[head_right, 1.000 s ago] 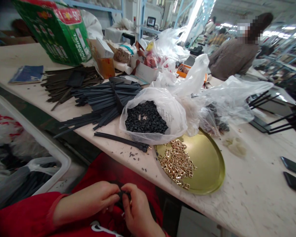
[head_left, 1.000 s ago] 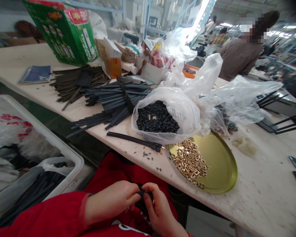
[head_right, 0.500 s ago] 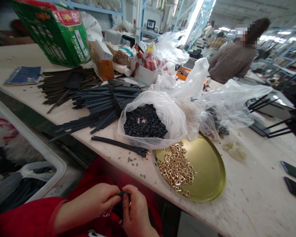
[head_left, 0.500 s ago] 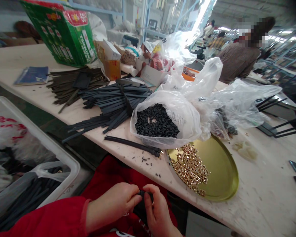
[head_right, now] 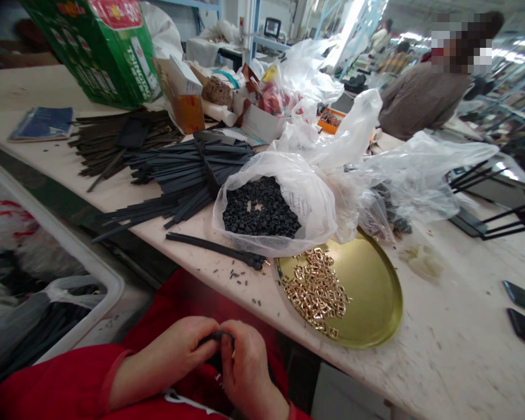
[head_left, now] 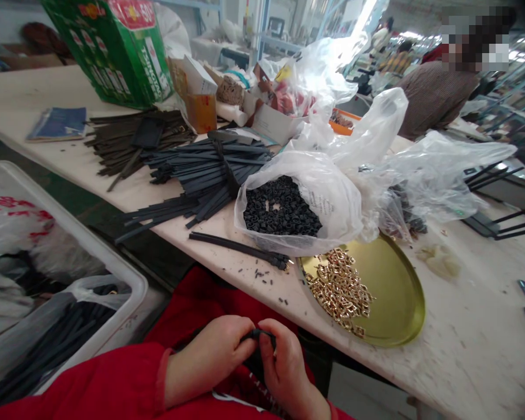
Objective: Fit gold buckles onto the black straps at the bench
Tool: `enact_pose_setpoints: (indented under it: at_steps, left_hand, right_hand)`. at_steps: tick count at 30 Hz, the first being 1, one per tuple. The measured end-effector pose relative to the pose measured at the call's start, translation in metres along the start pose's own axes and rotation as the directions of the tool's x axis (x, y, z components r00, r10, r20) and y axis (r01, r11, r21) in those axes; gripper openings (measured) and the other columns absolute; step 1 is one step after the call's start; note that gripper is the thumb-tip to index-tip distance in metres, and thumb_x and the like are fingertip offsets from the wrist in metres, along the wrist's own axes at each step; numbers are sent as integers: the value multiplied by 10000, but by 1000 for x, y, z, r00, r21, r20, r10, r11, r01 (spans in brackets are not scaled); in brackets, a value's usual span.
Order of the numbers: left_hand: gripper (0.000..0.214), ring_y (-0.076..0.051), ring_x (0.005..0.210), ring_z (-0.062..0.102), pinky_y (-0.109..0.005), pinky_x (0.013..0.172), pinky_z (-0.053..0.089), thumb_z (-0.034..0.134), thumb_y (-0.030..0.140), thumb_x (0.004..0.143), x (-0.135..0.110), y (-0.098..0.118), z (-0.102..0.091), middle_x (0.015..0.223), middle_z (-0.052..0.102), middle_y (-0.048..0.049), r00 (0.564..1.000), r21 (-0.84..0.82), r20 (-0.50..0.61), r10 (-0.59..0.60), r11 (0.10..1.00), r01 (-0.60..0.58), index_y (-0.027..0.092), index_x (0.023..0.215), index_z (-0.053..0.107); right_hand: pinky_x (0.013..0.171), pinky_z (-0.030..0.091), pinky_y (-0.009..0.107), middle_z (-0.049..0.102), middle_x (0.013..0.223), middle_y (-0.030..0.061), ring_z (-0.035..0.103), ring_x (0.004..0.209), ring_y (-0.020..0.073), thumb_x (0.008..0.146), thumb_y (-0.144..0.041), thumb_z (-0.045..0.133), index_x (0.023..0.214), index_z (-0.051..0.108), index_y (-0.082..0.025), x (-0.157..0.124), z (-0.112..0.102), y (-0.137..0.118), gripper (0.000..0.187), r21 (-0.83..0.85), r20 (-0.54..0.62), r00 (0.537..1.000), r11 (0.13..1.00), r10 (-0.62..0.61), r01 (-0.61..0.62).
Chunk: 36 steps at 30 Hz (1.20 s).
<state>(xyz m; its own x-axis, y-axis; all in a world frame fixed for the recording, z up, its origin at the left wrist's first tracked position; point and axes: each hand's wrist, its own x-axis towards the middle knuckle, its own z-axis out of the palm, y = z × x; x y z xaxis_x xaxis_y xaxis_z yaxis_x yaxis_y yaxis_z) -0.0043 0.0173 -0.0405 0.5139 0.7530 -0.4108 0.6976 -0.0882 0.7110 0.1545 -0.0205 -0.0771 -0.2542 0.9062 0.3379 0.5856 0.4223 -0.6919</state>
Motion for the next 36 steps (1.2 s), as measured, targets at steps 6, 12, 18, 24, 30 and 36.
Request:
enact_pose_setpoints:
  at_steps: [6, 12, 18, 24, 30, 36]
  left_hand:
    - [231, -179, 703, 581, -241, 642, 404, 422, 256, 843, 0, 2, -5, 783, 656, -43, 1000, 31, 11, 14, 999, -15, 166, 824, 634]
    - [287, -183, 777, 597, -243, 695, 439, 420, 347, 867, -10, 2, -23, 862, 663, -51, 994, -190, 78, 70, 980, -54, 162, 951, 623]
    - [247, -132, 744, 602, -187, 666, 451, 458, 293, 832, -18, -1, -37, 850, 679, -7, 960, -472, 272, 72, 879, 68, 157, 937, 636]
    - [237, -121, 693, 584, -168, 617, 400, 449, 253, 840, -21, 0, -24, 793, 679, -11, 989, -138, 97, 115, 985, -101, 174, 861, 671]
    - [242, -127, 680, 583, -174, 590, 389, 452, 294, 848, -20, -4, -20, 772, 673, -8, 989, -169, 114, 96, 983, -76, 174, 831, 662]
    - [330, -141, 647, 589, -185, 557, 409, 376, 359, 878, -20, -2, -39, 759, 671, -26, 940, -325, 334, 71, 945, 44, 157, 877, 637]
  right_hand:
    - [664, 510, 298, 648, 912, 76, 632, 787, 189, 903, -250, 387, 1088, 459, -204, 3, -7, 1, 204, 4, 95, 995, 999, 34, -34]
    - [588, 478, 275, 626, 764, 43, 609, 678, 174, 922, -286, 348, 909, 490, -212, 3, -16, 8, 161, -32, 116, 989, 996, 91, -88]
    - [578, 469, 252, 611, 739, 25, 596, 640, 154, 918, -290, 353, 898, 479, -218, -4, -18, 2, 147, 54, 151, 988, 998, 17, -25]
    - [537, 437, 237, 596, 695, 5, 579, 601, 148, 906, -279, 363, 868, 475, -223, -9, -16, -6, 131, 73, 197, 977, 993, 80, -96]
    - [545, 430, 222, 594, 723, 4, 573, 618, 136, 911, -288, 354, 903, 472, -219, -18, -8, -6, 136, 193, 257, 951, 956, 170, -223]
    - [642, 456, 237, 636, 854, 29, 611, 731, 150, 911, -285, 376, 1081, 456, -212, -12, -8, -5, 201, 204, 301, 922, 928, 243, -311]
